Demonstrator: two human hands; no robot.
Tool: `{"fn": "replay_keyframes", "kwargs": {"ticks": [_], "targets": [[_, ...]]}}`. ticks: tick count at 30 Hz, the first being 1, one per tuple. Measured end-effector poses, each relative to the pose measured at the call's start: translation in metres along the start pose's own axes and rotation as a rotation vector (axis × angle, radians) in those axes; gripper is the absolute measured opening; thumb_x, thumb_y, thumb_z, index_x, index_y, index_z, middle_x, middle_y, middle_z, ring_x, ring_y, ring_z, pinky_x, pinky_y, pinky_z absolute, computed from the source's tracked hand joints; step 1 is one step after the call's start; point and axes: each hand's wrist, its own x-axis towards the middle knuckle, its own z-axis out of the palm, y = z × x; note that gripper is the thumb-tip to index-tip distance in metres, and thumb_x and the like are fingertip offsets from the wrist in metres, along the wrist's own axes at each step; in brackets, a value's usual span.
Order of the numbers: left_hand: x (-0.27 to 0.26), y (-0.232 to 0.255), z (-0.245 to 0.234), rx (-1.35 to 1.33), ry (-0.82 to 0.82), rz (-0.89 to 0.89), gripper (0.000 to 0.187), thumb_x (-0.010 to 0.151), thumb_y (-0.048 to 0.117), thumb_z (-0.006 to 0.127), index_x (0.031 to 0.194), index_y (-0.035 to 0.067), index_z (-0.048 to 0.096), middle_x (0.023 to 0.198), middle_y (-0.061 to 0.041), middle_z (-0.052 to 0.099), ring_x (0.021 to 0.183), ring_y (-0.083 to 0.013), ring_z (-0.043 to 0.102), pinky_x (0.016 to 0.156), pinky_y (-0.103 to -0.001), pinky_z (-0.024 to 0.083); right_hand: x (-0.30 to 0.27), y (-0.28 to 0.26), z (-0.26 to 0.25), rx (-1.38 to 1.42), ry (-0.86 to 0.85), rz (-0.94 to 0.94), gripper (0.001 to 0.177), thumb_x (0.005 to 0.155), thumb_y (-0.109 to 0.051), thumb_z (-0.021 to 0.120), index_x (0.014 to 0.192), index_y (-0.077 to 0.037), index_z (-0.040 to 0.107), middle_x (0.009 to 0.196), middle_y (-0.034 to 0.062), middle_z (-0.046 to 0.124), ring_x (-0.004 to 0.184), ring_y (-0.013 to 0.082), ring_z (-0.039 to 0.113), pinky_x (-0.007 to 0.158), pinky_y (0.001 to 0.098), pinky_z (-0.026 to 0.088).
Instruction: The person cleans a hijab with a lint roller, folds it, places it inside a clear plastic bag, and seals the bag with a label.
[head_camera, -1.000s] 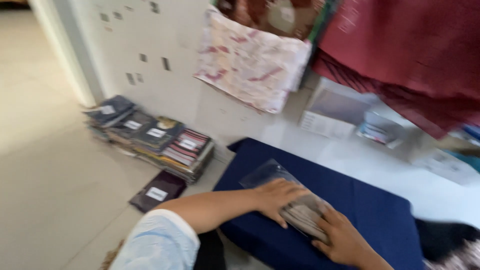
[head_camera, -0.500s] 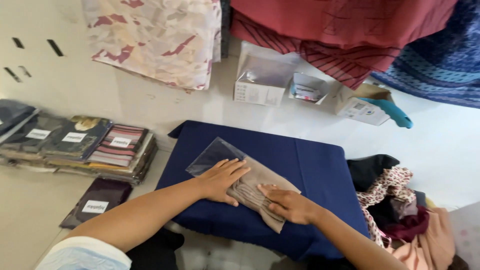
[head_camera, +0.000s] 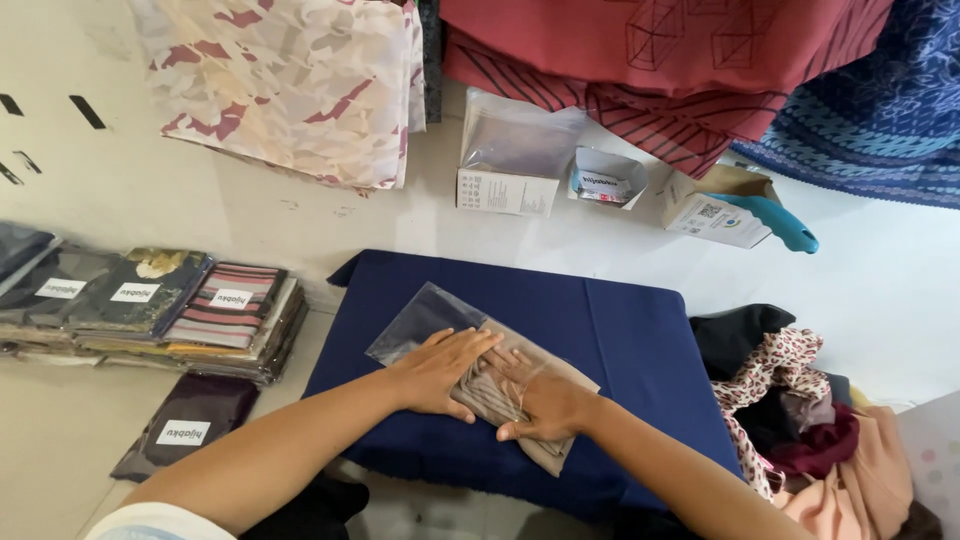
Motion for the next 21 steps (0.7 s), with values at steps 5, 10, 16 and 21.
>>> {"fn": "replay_keyframes", "kwargs": {"ticks": [5, 10, 16, 21], "targets": [[-0.001, -0.007, 0.01, -0.008, 0.066, 0.033, 0.128, 0.071, 0.05, 0.088, 0.163, 0.022, 0.004, 0.17, -0.011, 0.02, 0.157, -0.0281, 0.015, 0.123, -0.052, 0.009, 0.017, 0.001, 0.012, -0.085, -0.042, 0.024, 0.116, 0.078, -0.09, 0.025, 0.162, -0.012, 0.015, 0.167, 0.0215, 0.016, 0.154, 0.0449, -0.001, 0.12, 0.0632, 0.011], [-0.007, 0.0, 0.002, -0.053, 0.066, 0.023, 0.124, 0.073, 0.045, 0.088, 0.162, 0.022, 0.007, 0.168, -0.012, 0.024, 0.156, -0.0255, 0.018, 0.123, -0.053, 0.009, 0.021, -0.008, 0.005, -0.112, 0.021, -0.156, 0.104, 0.087, -0.084, 0.022, 0.158, -0.009, 0.022, 0.163, 0.019, 0.026, 0.154, 0.0445, 0.001, 0.123, 0.0605, 0.003], [-0.007, -0.001, 0.005, -0.075, 0.049, 0.002, 0.124, 0.074, 0.045, 0.089, 0.163, 0.025, 0.005, 0.169, -0.013, 0.021, 0.157, -0.0269, 0.016, 0.124, -0.053, 0.007, 0.026, -0.011, 0.007, -0.108, -0.01, -0.172, 0.092, 0.089, -0.081, 0.023, 0.16, -0.023, 0.025, 0.165, 0.0109, 0.03, 0.154, 0.0424, 0.002, 0.122, 0.0611, -0.001], [-0.008, -0.003, 0.005, -0.07, 0.045, 0.025, 0.122, 0.074, 0.044, 0.089, 0.162, 0.024, 0.007, 0.169, -0.016, 0.021, 0.157, -0.0272, 0.016, 0.124, -0.051, 0.007, 0.02, -0.016, 0.0, -0.011, -0.063, -0.041, 0.092, 0.081, -0.081, 0.039, 0.159, -0.032, 0.028, 0.164, 0.004, 0.034, 0.154, 0.0441, 0.003, 0.122, 0.0652, 0.004]]}}
